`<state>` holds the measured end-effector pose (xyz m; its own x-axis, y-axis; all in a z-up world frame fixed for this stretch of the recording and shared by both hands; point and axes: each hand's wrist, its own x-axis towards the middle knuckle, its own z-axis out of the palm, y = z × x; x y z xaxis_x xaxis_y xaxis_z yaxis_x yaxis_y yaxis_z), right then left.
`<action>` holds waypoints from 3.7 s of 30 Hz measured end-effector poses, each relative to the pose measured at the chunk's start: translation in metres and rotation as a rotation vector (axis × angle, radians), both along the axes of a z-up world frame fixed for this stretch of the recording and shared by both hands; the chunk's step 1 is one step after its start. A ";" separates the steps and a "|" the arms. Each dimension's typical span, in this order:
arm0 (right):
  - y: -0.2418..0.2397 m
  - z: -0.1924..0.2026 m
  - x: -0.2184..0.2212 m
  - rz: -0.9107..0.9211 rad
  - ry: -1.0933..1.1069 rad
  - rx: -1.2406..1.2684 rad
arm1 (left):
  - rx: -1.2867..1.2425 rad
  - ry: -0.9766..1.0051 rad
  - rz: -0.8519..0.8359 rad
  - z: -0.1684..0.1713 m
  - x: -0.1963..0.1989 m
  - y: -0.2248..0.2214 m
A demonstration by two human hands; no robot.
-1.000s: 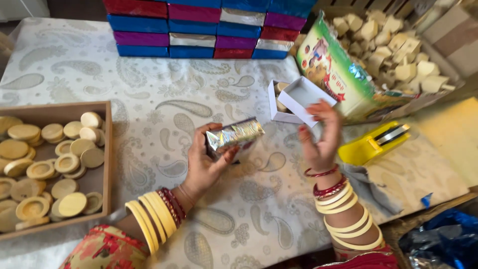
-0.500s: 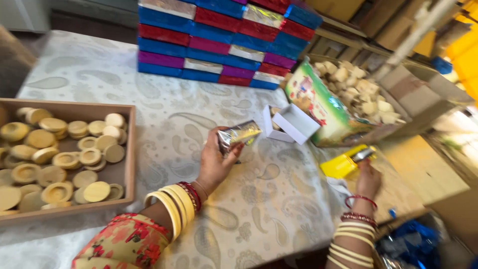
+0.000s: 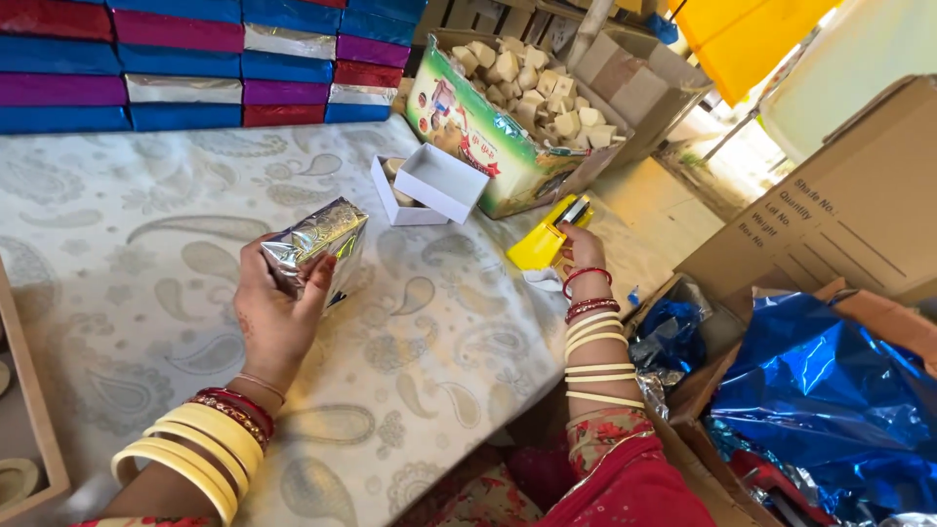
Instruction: Packaging and wrapping dry fruit products or sweets into gift boxes.
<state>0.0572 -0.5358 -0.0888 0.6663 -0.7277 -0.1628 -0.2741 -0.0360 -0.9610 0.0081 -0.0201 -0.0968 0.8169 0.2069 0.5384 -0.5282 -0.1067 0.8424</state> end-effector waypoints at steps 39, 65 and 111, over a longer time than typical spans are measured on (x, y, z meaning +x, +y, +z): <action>0.047 -0.011 -0.041 0.085 -0.495 0.222 | 0.034 -0.013 -0.067 -0.005 0.000 0.001; 0.021 -0.065 -0.026 -0.033 -0.363 0.220 | -0.514 0.089 -0.385 -0.030 -0.003 -0.022; 0.298 0.023 -0.011 1.114 -0.211 -0.326 | -0.461 0.205 -0.219 -0.011 -0.023 -0.018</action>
